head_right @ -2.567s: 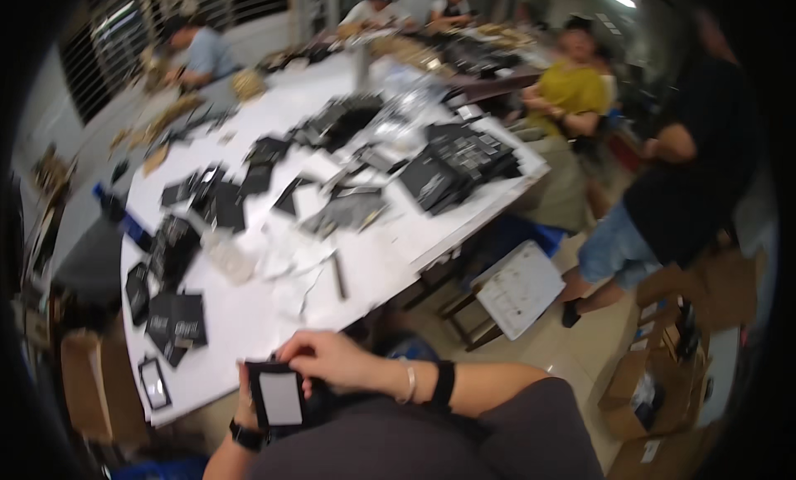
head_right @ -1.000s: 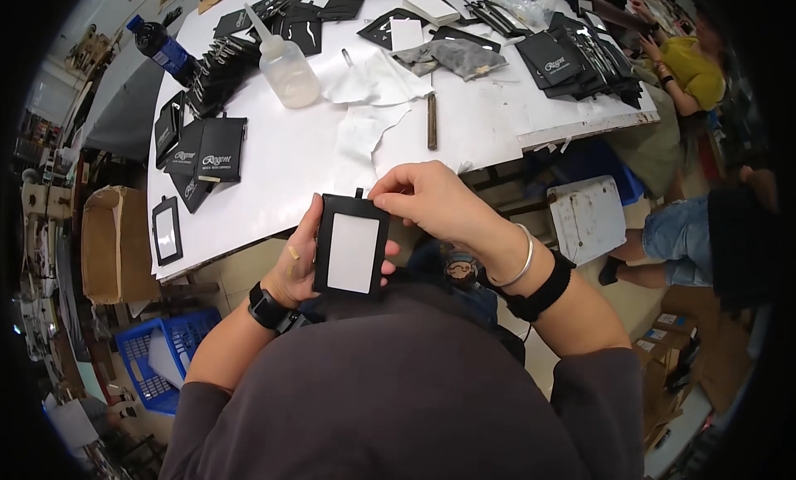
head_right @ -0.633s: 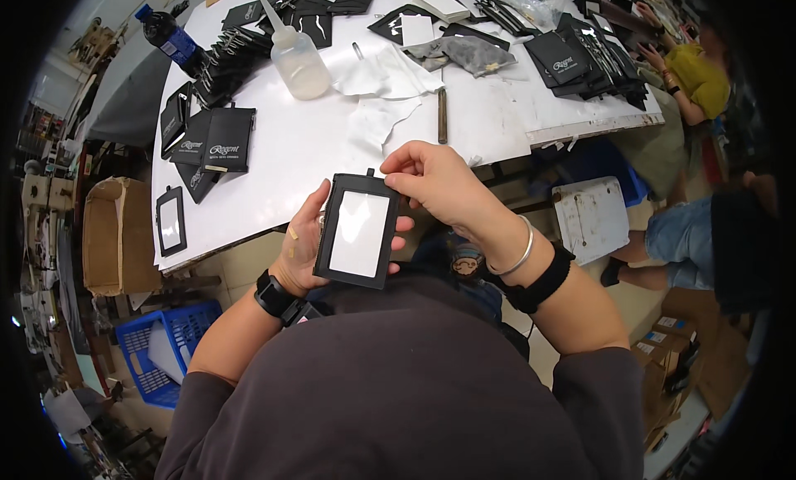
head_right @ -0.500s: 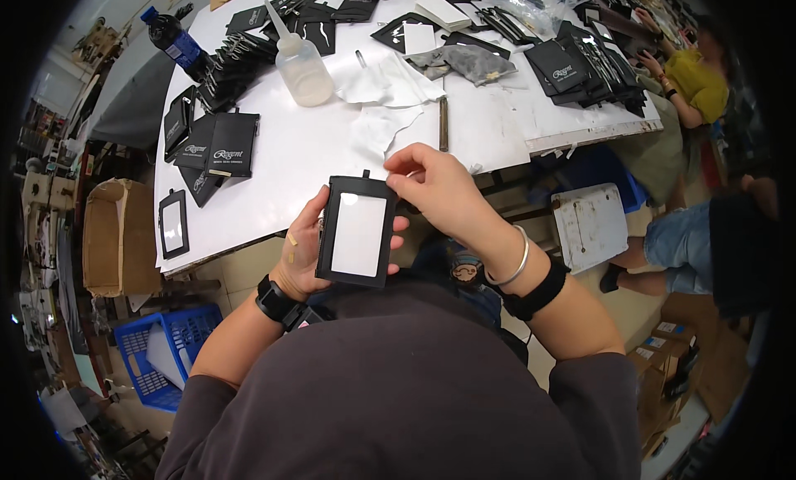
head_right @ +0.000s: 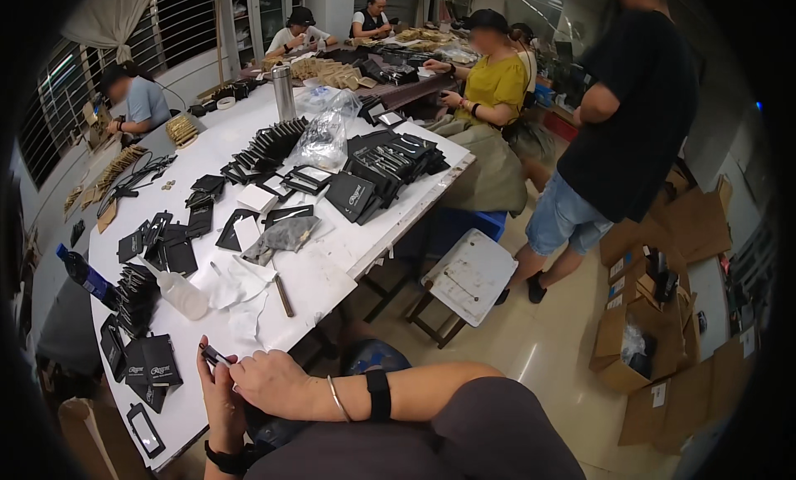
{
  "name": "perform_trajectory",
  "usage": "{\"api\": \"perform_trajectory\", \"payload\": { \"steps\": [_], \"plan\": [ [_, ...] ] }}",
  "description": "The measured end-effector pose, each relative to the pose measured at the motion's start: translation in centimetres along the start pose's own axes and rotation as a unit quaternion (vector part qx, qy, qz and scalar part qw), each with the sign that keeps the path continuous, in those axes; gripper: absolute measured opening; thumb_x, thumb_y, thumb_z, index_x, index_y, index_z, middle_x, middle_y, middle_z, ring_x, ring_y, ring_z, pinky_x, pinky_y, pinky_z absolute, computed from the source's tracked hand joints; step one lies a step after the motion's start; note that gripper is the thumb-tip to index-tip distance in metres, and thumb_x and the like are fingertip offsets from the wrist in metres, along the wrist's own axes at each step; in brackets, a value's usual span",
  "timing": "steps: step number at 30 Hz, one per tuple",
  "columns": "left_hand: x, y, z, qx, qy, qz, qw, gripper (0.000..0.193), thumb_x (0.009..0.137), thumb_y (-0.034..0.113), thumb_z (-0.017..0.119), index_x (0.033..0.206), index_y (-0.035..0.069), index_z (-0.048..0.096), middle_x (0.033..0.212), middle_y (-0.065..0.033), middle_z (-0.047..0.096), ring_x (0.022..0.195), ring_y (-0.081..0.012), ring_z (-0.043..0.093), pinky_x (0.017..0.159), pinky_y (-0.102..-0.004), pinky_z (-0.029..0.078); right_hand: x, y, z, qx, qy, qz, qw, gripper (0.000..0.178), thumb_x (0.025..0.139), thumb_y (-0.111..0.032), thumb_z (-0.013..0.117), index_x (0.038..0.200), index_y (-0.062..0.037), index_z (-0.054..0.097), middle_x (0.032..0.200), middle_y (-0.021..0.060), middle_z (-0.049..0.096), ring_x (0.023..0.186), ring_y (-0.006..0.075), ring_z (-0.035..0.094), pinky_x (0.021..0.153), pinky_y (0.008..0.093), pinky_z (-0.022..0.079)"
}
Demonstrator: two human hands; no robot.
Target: The person assembles small black pouches by inserting white rectangular inserts into them and zipping them closed. They wipe the pouches with a cloth and use a metal tool to adjust the zipper. The person handles the pouches one at a time, placing finished units on the table.
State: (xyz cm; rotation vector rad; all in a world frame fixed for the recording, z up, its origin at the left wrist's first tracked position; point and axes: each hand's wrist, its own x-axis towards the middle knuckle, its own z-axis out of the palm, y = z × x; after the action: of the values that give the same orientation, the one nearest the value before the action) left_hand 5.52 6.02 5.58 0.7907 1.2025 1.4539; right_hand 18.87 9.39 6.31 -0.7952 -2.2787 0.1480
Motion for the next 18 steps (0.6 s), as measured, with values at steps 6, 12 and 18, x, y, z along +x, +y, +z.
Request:
{"api": "perform_trajectory", "payload": {
  "steps": [6, 12, 18],
  "plan": [
    [-0.3, 0.9, 0.0, -0.028, -0.014, -0.049, 0.998, 0.061, 0.086, 0.012, 0.052, 0.140, 0.015, 0.024, 0.102, -0.0097, 0.051, 0.092, -0.0166, 0.054, 0.074, -0.0250, 0.047, 0.5, 0.6, -1.3, -0.009, -0.102, -0.030, 0.994, 0.009, 0.077, -0.016, 0.053, 0.074, -0.0076, 0.054, 0.065, 0.0045, 0.054, 0.060, 0.0202, 0.056, 0.055, 0.0315, 0.045],
    [0.7, 1.8, -1.4, 0.084, 0.024, -0.017, 0.996, 0.054, 0.085, 0.017, 0.050, 0.135, 0.010, 0.031, 0.097, -0.0114, 0.052, 0.083, -0.0161, 0.057, 0.068, -0.0266, 0.051, 0.7, -1.6, -2.3, -0.088, -0.152, -0.182, 0.967, 0.009, 0.069, -0.017, 0.054, 0.068, -0.0079, 0.053, 0.061, 0.0032, 0.048, 0.059, 0.0169, 0.048, 0.050, 0.0282, 0.035],
    [2.0, 1.9, -2.9, 0.076, 0.032, -0.026, 0.996, 0.054, 0.087, 0.033, 0.044, 0.135, 0.010, 0.032, 0.097, -0.0111, 0.052, 0.079, -0.0169, 0.057, 0.061, -0.0315, 0.054, 2.2, 0.8, -3.2, 0.033, -0.228, -0.136, 0.964, 0.020, 0.077, -0.028, 0.056, 0.074, -0.0085, 0.054, 0.068, 0.0052, 0.054, 0.065, 0.0226, 0.057, 0.054, 0.0335, 0.045]
  ]
}}
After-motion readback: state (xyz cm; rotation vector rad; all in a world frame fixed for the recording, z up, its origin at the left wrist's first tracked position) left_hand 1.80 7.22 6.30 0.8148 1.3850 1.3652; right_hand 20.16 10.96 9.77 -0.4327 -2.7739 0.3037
